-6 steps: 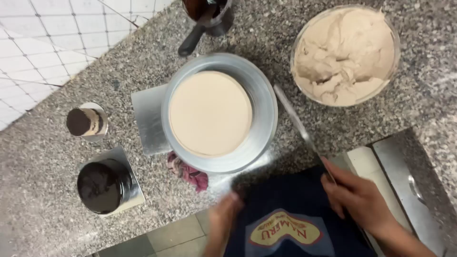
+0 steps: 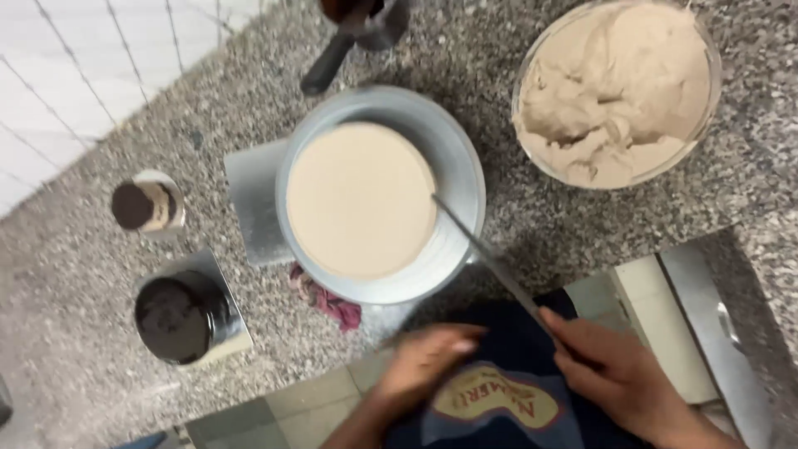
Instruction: The person uses a spatula to smooth the top of a cake on a turntable, wipes the spatula with a cloth, and pours dark glaze over the cake. They then use the spatula to spread and smooth the glaze across the top and sides while rotating the turntable.
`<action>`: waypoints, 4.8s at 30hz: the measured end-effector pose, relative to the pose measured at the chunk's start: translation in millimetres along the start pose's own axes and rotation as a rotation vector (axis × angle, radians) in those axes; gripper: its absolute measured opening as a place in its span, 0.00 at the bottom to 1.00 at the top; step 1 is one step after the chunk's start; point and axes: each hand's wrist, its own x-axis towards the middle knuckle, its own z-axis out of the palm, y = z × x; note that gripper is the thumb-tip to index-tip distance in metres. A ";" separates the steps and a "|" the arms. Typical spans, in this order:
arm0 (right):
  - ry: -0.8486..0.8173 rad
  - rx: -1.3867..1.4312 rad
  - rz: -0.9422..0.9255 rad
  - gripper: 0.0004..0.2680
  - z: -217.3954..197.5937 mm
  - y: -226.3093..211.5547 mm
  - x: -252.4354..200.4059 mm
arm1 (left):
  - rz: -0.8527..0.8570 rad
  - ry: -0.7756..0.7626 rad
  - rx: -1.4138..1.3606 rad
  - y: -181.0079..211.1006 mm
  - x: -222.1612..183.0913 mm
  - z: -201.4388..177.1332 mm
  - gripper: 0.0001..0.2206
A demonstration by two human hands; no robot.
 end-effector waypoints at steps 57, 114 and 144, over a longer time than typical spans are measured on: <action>-0.181 -0.085 0.101 0.28 7.3 -30.3 27.5 | 0.016 -0.355 -0.672 37.9 50.6 8.8 0.18; 0.808 -0.940 -0.196 0.21 17.5 150.0 4.5 | 0.164 0.763 -0.989 -105.9 2.3 -57.4 0.21; 0.000 -0.049 0.096 0.23 3.1 -31.2 9.4 | -0.090 0.493 -0.103 -68.9 -55.9 17.1 0.16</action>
